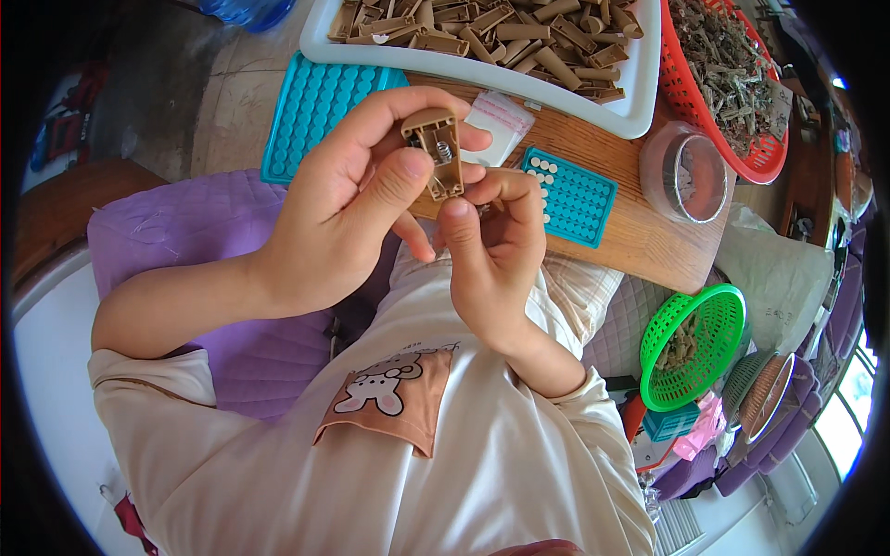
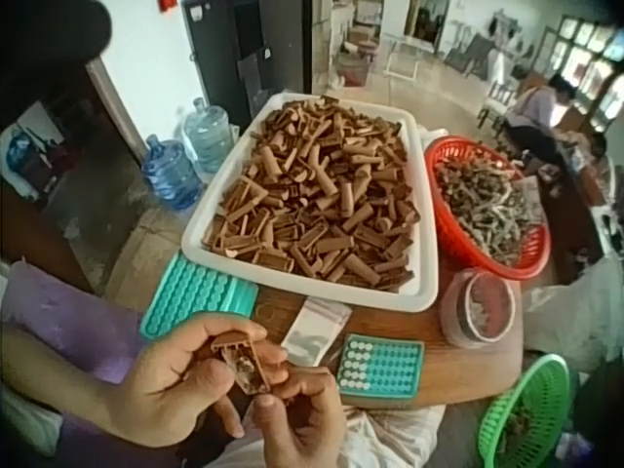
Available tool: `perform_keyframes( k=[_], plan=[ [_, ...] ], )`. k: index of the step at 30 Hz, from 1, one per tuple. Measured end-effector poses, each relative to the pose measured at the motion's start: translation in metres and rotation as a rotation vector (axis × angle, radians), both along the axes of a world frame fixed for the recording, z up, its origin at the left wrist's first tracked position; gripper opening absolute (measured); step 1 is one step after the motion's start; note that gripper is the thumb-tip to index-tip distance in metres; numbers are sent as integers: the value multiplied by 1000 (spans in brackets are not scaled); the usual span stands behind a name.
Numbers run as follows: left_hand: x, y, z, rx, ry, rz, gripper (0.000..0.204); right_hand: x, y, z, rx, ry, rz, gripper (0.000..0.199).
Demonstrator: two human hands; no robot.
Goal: The person assembles small battery holders by hand, inserting white discs into them.
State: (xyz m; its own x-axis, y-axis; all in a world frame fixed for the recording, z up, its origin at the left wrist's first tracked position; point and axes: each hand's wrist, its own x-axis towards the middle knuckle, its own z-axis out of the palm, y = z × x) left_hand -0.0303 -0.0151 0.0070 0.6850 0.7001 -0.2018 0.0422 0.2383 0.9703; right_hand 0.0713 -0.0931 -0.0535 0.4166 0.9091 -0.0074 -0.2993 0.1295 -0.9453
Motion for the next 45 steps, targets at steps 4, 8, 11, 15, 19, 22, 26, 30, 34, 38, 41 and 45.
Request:
perform_keyframes(
  k=[4, 8, 11, 15, 19, 22, 26, 30, 34, 38, 41, 45],
  plan=[
    [0, 2, -3, -86, -23, 21, 40, -2, 1, -1, -1, 110, 29, 14],
    [1, 5, -7, -225, -60, 81, 38, -2, 2, -2, -19, 178, 78, 17],
    [0, 7, -11, -438, -155, 115, 36, 1, 5, -2, -18, 124, 59, 26],
    [1, 6, -12, -415, -82, 78, 33, 9, 7, -15, 8, 36, 57, 37],
    [2, 1, -13, -239, 29, 33, 31, 9, 8, -7, 43, 88, 61, 44],
    [2, -7, -19, -3, 34, -8, 30, 6, 8, -5, -24, 56, 72, 40],
    [-3, -11, -20, 173, 223, -109, 28, 13, 7, -8, -46, -122, 155, 41],
    [-2, -8, -4, 176, 376, -251, 33, 23, 11, -9, -29, -309, 94, 33],
    [-3, -4, -18, 164, 274, -219, 36, 49, 12, -13, 26, -529, 250, 41],
    [0, 1, -9, -379, 235, -150, 34, 92, 12, -28, -96, -871, 223, 24],
    [3, 1, -8, -505, 282, -157, 34, 122, 7, -75, -147, -1135, -20, 17],
    [2, 1, -9, -561, 274, -187, 34, 129, 1, -101, -166, -1346, -75, 12]
  ],
)
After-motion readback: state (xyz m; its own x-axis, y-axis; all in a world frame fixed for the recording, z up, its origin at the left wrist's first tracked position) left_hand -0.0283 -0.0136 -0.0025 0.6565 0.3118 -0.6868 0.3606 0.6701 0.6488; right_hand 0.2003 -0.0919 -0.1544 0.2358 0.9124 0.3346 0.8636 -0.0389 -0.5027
